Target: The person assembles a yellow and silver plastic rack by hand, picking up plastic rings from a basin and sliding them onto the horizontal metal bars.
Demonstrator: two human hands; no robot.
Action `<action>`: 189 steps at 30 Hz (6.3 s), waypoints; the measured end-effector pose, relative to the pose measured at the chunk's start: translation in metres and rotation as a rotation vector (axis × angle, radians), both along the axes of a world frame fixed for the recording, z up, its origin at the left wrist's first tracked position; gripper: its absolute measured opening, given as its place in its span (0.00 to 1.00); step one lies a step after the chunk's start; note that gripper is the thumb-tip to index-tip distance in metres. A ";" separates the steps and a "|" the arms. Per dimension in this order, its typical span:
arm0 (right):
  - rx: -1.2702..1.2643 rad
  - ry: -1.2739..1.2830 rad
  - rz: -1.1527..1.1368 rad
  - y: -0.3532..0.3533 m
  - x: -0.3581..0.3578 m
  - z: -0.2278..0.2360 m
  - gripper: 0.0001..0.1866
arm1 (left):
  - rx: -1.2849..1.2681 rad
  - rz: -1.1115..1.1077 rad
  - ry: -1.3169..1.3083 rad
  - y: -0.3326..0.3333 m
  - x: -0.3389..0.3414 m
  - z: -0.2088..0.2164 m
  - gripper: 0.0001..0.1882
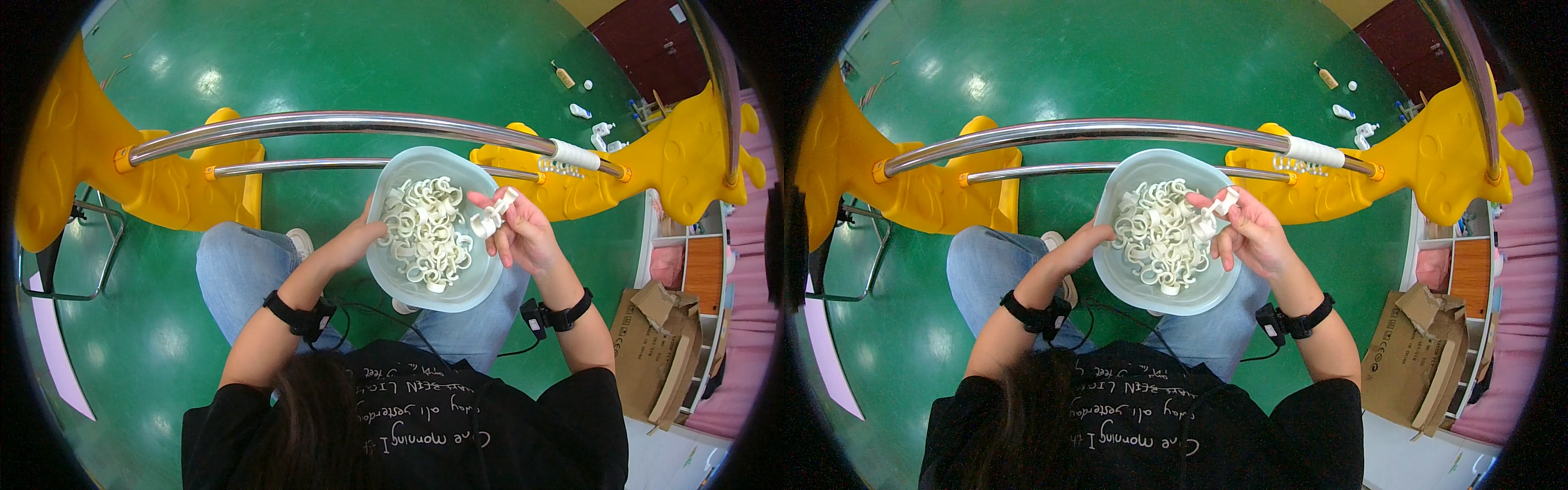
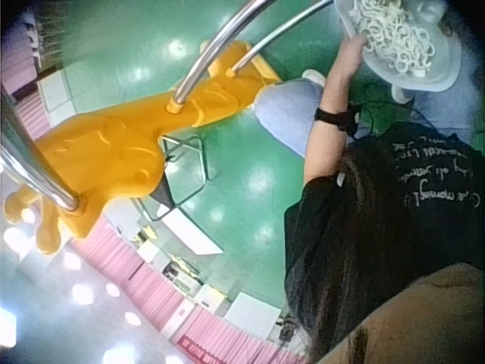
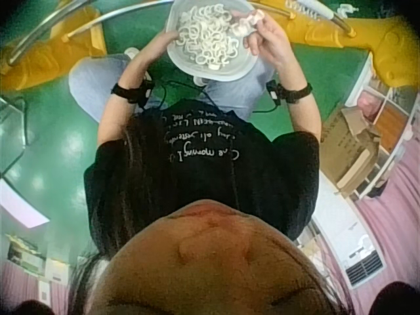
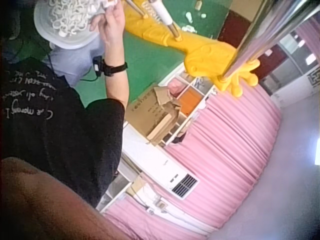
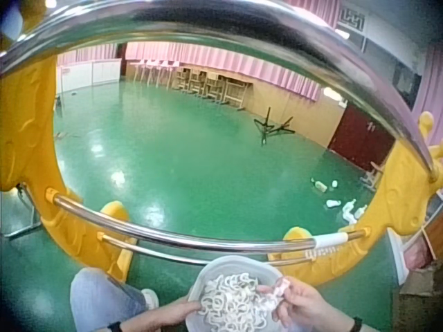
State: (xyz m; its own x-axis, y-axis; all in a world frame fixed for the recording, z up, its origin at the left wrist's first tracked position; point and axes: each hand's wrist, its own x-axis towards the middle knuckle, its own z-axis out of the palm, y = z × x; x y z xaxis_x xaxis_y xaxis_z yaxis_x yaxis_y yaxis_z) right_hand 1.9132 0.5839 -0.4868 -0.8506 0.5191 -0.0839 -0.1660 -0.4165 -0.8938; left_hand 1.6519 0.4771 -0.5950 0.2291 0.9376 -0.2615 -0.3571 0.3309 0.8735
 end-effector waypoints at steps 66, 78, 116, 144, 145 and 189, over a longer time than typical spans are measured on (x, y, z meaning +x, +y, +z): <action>1.944 -0.734 -0.397 0.069 0.012 0.076 0.18 | -0.005 0.125 0.024 -0.009 0.004 0.008 0.27; 1.991 -0.847 -0.346 0.071 0.009 0.072 0.19 | -0.018 0.113 0.045 -0.010 0.002 0.007 0.25; 0.891 -0.828 0.285 0.021 -0.040 -0.020 0.18 | 0.143 0.023 0.040 -0.001 -0.001 0.009 0.44; 1.703 -0.663 -0.420 0.053 0.004 0.083 0.19 | 0.125 0.016 -0.005 -0.003 -0.003 0.027 0.43; 1.708 -0.659 -0.420 0.053 0.003 0.082 0.19 | 0.129 -0.002 -0.017 -0.007 -0.005 0.018 0.43; 1.977 -0.816 -0.845 0.031 -0.048 0.065 0.05 | 0.205 -0.001 0.020 -0.033 -0.021 0.022 0.43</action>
State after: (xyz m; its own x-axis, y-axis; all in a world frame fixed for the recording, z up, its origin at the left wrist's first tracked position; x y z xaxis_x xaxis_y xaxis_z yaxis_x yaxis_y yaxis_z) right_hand 1.8652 0.6147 -0.4222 -0.5357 0.4643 0.7053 0.7110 0.6986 0.0802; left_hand 1.6309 0.4442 -0.5732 0.2268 0.9714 -0.0700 -0.3385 0.1460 0.9295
